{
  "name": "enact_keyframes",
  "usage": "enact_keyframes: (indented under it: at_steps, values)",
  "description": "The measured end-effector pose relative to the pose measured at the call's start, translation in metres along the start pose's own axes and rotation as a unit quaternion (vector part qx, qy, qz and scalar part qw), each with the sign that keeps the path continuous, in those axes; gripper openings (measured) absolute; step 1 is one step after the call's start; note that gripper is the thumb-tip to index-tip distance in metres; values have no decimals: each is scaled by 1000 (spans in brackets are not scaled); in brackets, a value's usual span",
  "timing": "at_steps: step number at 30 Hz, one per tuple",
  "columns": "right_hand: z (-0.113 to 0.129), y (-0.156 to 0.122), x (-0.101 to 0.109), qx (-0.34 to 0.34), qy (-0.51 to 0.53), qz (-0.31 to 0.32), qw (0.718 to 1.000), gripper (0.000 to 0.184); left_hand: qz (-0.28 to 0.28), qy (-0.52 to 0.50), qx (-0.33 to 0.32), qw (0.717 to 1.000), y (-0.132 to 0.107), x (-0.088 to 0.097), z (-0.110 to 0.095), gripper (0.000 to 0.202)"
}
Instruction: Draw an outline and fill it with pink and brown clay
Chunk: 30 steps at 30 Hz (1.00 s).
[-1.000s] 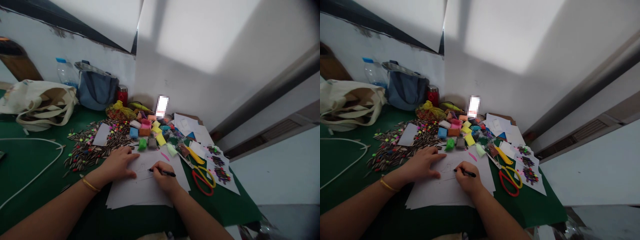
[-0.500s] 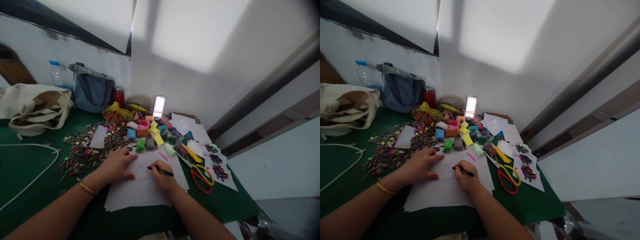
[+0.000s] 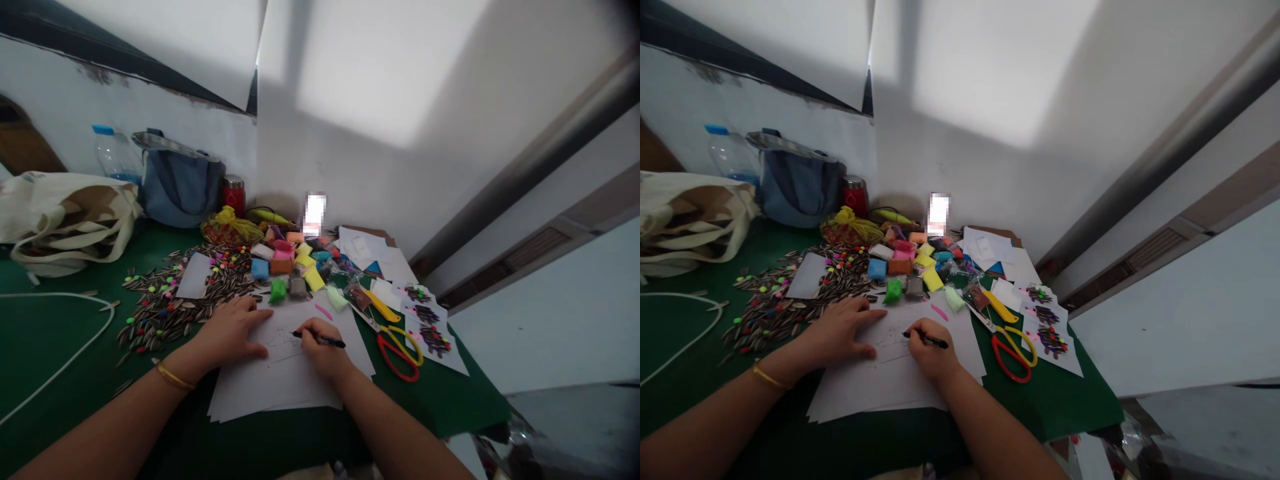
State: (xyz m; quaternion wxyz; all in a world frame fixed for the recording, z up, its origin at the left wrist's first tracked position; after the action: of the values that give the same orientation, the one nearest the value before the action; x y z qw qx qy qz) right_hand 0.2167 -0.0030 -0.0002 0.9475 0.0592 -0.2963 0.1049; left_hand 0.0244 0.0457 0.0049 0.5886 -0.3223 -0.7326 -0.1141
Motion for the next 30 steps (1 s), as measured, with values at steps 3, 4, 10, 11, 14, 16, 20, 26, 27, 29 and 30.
enact_keyframes:
  at_steps: [3, 4, 10, 11, 14, 16, 20, 26, 27, 29, 30]
  values:
    - [-1, 0, 5, -4, 31, -20, 999, 18, 1, -2, 2, 1000, 1, -1, 1, 78]
    - [-1, 0, 6, -5, 37, -24, 999, 17, 1, -3, 3, 1000, 1, -1, 1, 79]
    - [-3, 2, 9, -10, 64, -41, 997, 17, 4, -1, 4, 1000, 1, 0, 2, 79]
    - [-4, 3, 8, -13, 62, -41, 997, 17, 6, -1, 3, 1000, 1, 0, 1, 79]
    - [-5, 5, 6, -10, 52, -38, 998, 17, 15, -2, 5, 1000, 1, 0, 1, 79]
    - [-3, 6, 5, -6, 44, -35, 998, 17, 17, -5, 9, 1000, 1, 0, 2, 80]
    - [-2, 5, 3, -12, 30, -34, 999, 17, 11, -9, 6, 1000, 1, -1, 2, 79]
    - [1, 4, 3, 7, 23, -37, 999, 17, 15, -6, 11, 1000, -1, 1, 1, 79]
    - [1, 4, 3, 10, 19, -39, 999, 17, 17, -6, 13, 1000, -1, 2, 1, 79]
    - [2, 4, 3, 11, 14, -42, 999, 18, 22, -7, 17, 1000, -2, 4, -1, 80]
    - [1, 4, 4, 9, 13, -45, 999, 18, 25, -8, 19, 999, -2, 4, -1, 80]
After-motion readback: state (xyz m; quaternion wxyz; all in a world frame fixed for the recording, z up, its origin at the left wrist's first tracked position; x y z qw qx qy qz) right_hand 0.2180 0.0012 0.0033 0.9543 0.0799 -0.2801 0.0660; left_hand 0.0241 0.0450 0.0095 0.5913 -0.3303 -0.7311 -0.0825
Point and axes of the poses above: each hand's wrist, its own y-axis towards the middle knuckle, its own x-axis out of the back of the hand, z = x × y, the point moved 7 cm from there along y, towards the middle knuckle, and after that the axes turned 13 degrees about z, right-handed, at the moved point
